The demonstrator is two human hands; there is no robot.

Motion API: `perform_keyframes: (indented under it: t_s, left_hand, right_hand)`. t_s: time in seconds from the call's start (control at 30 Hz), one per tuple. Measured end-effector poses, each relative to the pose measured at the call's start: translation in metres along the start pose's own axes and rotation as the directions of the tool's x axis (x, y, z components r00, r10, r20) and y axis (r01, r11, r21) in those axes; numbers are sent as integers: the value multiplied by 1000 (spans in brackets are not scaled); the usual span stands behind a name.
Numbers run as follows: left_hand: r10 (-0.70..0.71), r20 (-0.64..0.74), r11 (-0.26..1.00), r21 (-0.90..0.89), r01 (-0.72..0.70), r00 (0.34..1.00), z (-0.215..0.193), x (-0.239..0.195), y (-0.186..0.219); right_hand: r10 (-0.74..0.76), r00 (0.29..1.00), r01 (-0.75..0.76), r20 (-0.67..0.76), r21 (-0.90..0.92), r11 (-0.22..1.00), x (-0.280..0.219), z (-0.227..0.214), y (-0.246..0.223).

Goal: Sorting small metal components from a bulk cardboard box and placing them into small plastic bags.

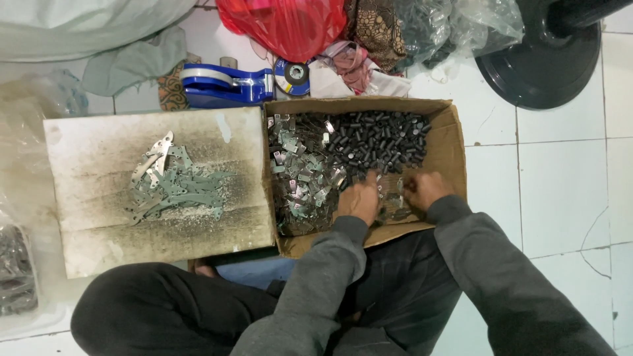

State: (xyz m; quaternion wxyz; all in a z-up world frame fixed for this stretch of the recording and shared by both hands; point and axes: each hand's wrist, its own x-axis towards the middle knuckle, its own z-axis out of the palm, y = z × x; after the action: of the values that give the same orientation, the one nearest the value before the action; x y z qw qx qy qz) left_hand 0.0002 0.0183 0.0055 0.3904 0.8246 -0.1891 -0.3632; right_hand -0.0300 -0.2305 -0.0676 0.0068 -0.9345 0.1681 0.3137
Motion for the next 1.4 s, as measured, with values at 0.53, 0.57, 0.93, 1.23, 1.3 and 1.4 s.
perform_keyframes:
  t_s: [0.53, 0.57, 0.93, 1.23, 1.3, 1.4]
  left_hand:
    - [132, 45, 904, 403, -139, 990, 128, 72, -71]
    - [115, 31, 913, 392, -118, 993, 133, 78, -76]
    - [53, 84, 963, 258, -73, 995, 115, 69, -69]
    - [4, 209, 983, 180, -42, 978, 97, 59, -59]
    - [-50, 250, 991, 132, 17, 967, 93, 61, -59]
    - [-93, 309, 993, 96, 67, 947, 67, 40, -42]
  right_hand:
    - [-339, 902, 402, 268, -229, 887, 9, 29, 19]
    - [-337, 904, 389, 264, -177, 904, 23, 47, 30]
    - [-338, 905, 384, 260, -151, 911, 25, 68, 27]
    - [-397, 832, 362, 387, 162, 918, 47, 91, 61]
    - [-416, 802, 409, 429, 113, 905, 50, 87, 60]
    - [-386, 795, 282, 467, 278, 918, 26, 57, 53]
